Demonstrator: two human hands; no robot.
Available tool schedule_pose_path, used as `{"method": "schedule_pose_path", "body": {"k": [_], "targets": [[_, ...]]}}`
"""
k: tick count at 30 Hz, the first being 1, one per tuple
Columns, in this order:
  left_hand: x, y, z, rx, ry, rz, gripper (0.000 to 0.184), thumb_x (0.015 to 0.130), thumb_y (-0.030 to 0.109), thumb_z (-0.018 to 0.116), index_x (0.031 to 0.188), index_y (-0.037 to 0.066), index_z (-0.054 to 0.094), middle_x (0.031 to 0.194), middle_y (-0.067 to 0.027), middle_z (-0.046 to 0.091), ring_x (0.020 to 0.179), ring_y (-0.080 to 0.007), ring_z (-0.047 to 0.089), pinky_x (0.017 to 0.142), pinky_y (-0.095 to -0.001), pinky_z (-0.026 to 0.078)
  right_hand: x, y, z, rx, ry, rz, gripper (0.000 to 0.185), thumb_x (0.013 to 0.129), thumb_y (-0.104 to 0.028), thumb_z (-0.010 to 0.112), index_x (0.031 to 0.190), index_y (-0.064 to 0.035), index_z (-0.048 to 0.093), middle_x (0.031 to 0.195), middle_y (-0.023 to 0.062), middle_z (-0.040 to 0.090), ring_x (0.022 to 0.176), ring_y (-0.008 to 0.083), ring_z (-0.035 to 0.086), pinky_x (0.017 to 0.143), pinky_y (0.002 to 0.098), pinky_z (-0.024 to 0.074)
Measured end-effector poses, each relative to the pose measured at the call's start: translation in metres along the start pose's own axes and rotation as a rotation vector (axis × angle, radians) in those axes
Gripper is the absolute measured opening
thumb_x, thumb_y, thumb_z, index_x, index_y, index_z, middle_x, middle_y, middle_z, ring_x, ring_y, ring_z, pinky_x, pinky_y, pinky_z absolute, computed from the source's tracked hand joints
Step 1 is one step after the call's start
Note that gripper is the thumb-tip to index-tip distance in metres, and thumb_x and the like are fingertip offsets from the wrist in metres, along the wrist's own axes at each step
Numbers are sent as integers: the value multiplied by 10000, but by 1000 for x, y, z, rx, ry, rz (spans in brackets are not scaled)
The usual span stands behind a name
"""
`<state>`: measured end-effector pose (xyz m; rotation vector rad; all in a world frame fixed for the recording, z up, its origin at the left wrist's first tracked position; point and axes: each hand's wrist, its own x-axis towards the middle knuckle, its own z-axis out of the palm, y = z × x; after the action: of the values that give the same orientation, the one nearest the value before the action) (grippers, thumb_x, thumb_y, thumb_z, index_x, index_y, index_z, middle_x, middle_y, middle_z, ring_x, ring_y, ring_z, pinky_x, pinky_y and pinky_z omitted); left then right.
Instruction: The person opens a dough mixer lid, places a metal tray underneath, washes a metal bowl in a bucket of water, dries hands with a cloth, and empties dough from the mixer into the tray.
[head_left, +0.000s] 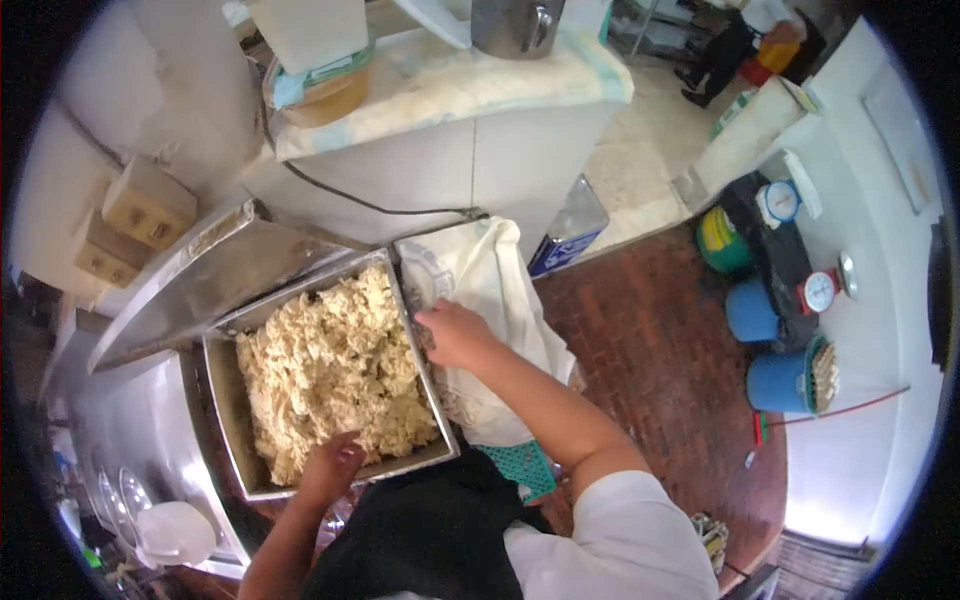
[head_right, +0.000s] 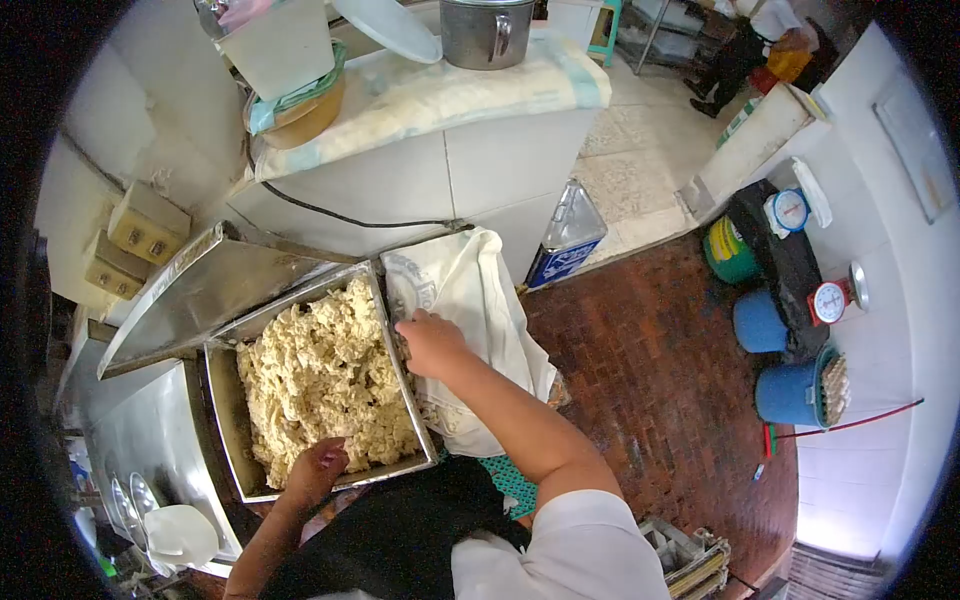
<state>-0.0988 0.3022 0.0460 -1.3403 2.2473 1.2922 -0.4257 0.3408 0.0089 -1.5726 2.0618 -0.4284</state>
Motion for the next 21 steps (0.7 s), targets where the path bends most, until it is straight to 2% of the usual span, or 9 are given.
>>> {"method": "schedule_pose_path", "body": {"k": [6, 12, 15, 18, 21], "targets": [[0, -15, 8, -95, 23, -29, 418, 849, 293, 643, 1211, 89, 603, 973, -107, 704, 870, -242, 691, 763, -362, 537, 6, -9, 7, -59, 1, -9, 413, 664, -109, 692, 1061, -68, 584, 1092, 156, 542, 1033, 350, 558, 851, 445, 472], [-1, -14, 7, -63, 14, -63, 444, 843, 296, 652, 1228, 84, 588, 995, -120, 697, 888, -255, 684, 792, -365, 526, 11, -3, 22, -51, 120, -45, 249, 692, -68, 654, 935, -70, 603, 1036, 145, 549, 975, 348, 562, 822, 447, 458], [-1, -17, 7, -50, 18, -37, 447, 847, 295, 650, 1231, 75, 581, 998, -126, 695, 891, -252, 682, 789, -364, 526, 11, 1, 27, -28, 206, -73, 142, 694, -59, 643, 835, -66, 625, 990, 141, 567, 958, 353, 563, 815, 450, 458], [-1, -22, 8, -59, 28, -31, 436, 850, 286, 649, 1222, 66, 584, 988, -132, 694, 878, -250, 681, 781, -363, 526, 17, 6, 40, -56, 178, -33, 116, 683, -92, 662, 798, -79, 667, 1014, 129, 581, 1031, 330, 553, 868, 449, 445], [-2, -16, 4, -57, 30, -49, 431, 854, 268, 646, 1226, 61, 580, 981, -134, 696, 872, -248, 684, 778, -360, 528, 13, 12, 43, 34, 274, -63, 107, 693, -119, 668, 793, -83, 678, 974, 115, 594, 988, 302, 577, 827, 436, 469]]}}
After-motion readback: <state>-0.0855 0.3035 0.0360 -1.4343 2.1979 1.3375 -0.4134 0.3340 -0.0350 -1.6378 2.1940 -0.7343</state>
